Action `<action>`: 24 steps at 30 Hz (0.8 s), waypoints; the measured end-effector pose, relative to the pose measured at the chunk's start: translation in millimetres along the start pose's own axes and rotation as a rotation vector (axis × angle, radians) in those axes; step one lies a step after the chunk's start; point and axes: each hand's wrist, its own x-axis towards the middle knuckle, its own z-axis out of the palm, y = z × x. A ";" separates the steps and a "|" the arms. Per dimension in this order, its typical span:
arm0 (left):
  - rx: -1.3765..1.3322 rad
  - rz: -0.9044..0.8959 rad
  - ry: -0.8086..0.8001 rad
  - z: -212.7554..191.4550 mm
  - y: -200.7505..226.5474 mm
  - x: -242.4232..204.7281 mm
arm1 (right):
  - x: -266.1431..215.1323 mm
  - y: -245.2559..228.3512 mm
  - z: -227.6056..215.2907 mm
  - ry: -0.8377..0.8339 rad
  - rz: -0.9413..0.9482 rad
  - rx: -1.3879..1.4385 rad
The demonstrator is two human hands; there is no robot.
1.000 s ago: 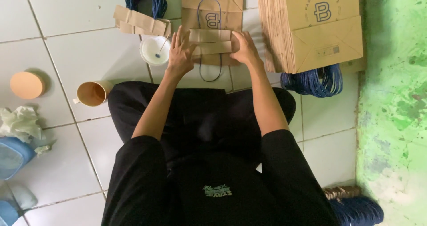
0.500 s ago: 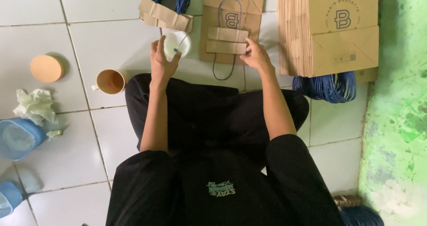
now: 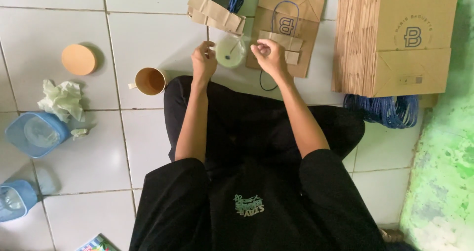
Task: The person sits on the floor and assembles paper bags by applying glue to the edges of flat cardboard pieces and folding them into shape. They handle blue rope handles, inserting them into the bags and securing the structure by pressing the glued seams.
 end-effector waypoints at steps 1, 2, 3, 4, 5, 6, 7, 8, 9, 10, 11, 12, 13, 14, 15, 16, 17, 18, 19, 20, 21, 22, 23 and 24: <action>0.001 -0.003 0.005 -0.6 1.9 -1.7 | -1.3 -2.8 9.5 -0.005 -0.002 0.001; -0.007 0.014 -0.039 -0.7 3.9 -3.4 | -2.6 -5.4 18.6 -0.004 0.040 0.044; -0.015 0.032 -0.085 -0.4 6.0 -5.3 | -4.8 -7.5 27.4 0.000 0.084 0.086; -0.013 0.029 -0.083 -3.3 11.2 -6.9 | -7.2 -5.5 33.7 -0.004 0.085 0.088; -0.005 0.070 -0.091 -4.4 17.3 -7.6 | -9.2 -2.9 38.3 0.032 0.081 0.142; 0.003 0.111 -0.098 -5.3 23.4 -8.4 | -11.2 -0.2 42.8 0.067 0.077 0.197; 0.001 0.109 -0.100 -6.5 28.1 -8.8 | -13.2 -0.9 43.4 0.067 0.079 0.195; -0.014 0.132 -0.106 -7.7 32.7 -9.3 | -15.3 -1.6 43.9 0.103 0.057 0.184; -0.028 0.153 -0.110 -9.0 37.3 -10.5 | -17.5 -2.2 44.4 0.137 0.034 0.174; -0.030 0.150 -0.110 -8.6 37.4 -11.5 | -20.4 -7.5 43.2 0.134 0.035 0.171; -0.033 0.170 -0.091 -7.6 37.9 -11.8 | -22.7 -12.7 41.5 0.143 0.007 0.222; -0.036 0.190 -0.073 -6.3 38.6 -12.1 | -24.9 -17.7 39.5 0.151 -0.020 0.273; -0.039 0.190 -0.076 -6.7 41.9 -12.6 | -27.7 -22.0 40.0 0.153 -0.018 0.269; -0.049 0.191 -0.078 -7.0 45.3 -13.2 | -30.6 -26.3 40.3 0.134 -0.049 0.274; -0.057 0.192 -0.077 -8.7 48.3 -13.2 | -32.9 -31.1 41.9 0.114 -0.081 0.281; -0.059 0.193 -0.077 -8.4 50.7 -13.5 | -33.7 -27.9 45.9 0.114 -0.081 0.280; -0.068 0.198 -0.098 -9.2 52.7 -13.7 | -34.3 -25.2 50.9 0.071 -0.061 0.270; -0.078 0.204 -0.118 -10.2 54.8 -14.0 | -35.0 -22.6 56.0 0.028 -0.041 0.261; -0.077 0.203 -0.116 -9.5 53.1 -14.4 | -37.0 -25.8 56.2 0.025 -0.042 0.261; -0.076 0.201 -0.108 -8.8 51.5 -14.8 | -38.9 -29.1 56.3 0.020 -0.063 0.263; -0.074 0.200 -0.101 -8.0 50.3 -14.0 | -39.7 -32.5 56.5 0.017 -0.085 0.265; -0.074 0.201 -0.099 -8.4 49.6 -13.4 | -37.6 -34.8 52.9 0.015 -0.087 0.265; -0.073 0.210 -0.084 -8.6 48.9 -13.6 | -36.4 -37.1 49.2 0.043 -0.096 0.284; -0.072 0.218 -0.070 -8.6 48.2 -13.7 | -35.2 -39.2 45.3 0.072 -0.104 0.303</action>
